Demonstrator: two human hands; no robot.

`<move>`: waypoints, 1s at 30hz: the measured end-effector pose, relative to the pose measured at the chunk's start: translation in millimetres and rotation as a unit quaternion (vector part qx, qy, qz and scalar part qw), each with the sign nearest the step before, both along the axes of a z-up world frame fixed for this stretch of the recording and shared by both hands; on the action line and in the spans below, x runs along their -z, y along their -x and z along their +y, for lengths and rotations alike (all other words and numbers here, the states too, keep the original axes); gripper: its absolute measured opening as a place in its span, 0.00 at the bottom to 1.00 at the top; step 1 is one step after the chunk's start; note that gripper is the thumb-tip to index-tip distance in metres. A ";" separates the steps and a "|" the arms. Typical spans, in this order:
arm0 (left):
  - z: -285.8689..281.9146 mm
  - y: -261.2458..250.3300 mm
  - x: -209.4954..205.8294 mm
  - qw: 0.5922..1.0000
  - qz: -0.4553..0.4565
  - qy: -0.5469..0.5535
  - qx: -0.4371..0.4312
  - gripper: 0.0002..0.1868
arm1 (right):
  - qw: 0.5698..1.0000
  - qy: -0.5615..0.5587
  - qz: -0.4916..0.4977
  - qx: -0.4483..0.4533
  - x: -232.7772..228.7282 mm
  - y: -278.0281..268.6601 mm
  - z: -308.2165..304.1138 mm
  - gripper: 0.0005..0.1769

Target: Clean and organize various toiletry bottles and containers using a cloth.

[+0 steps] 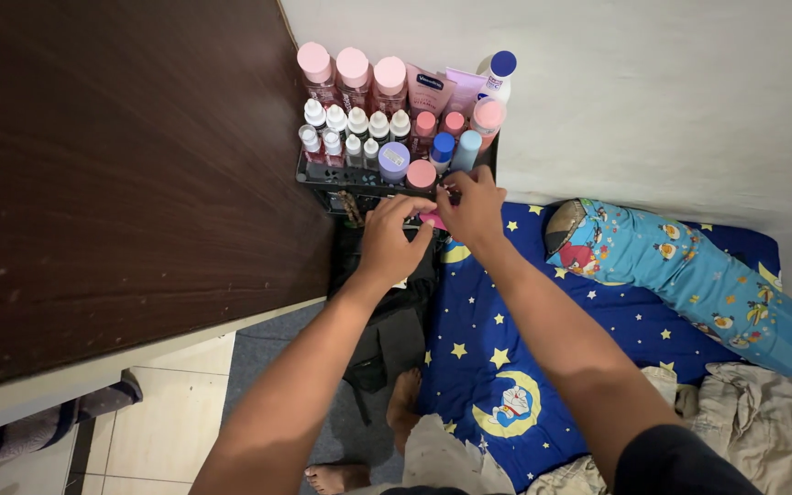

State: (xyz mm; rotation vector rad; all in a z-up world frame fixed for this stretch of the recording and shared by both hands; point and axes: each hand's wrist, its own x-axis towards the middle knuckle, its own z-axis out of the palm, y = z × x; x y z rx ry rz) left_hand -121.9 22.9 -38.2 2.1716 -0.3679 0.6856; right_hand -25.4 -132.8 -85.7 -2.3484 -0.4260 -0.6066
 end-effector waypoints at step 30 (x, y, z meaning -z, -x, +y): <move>-44.0 -87.2 60.7 0.942 0.209 0.261 0.037 0.11 | 0.926 -0.322 0.094 -0.172 -17.1 16.1 -45.8 0.14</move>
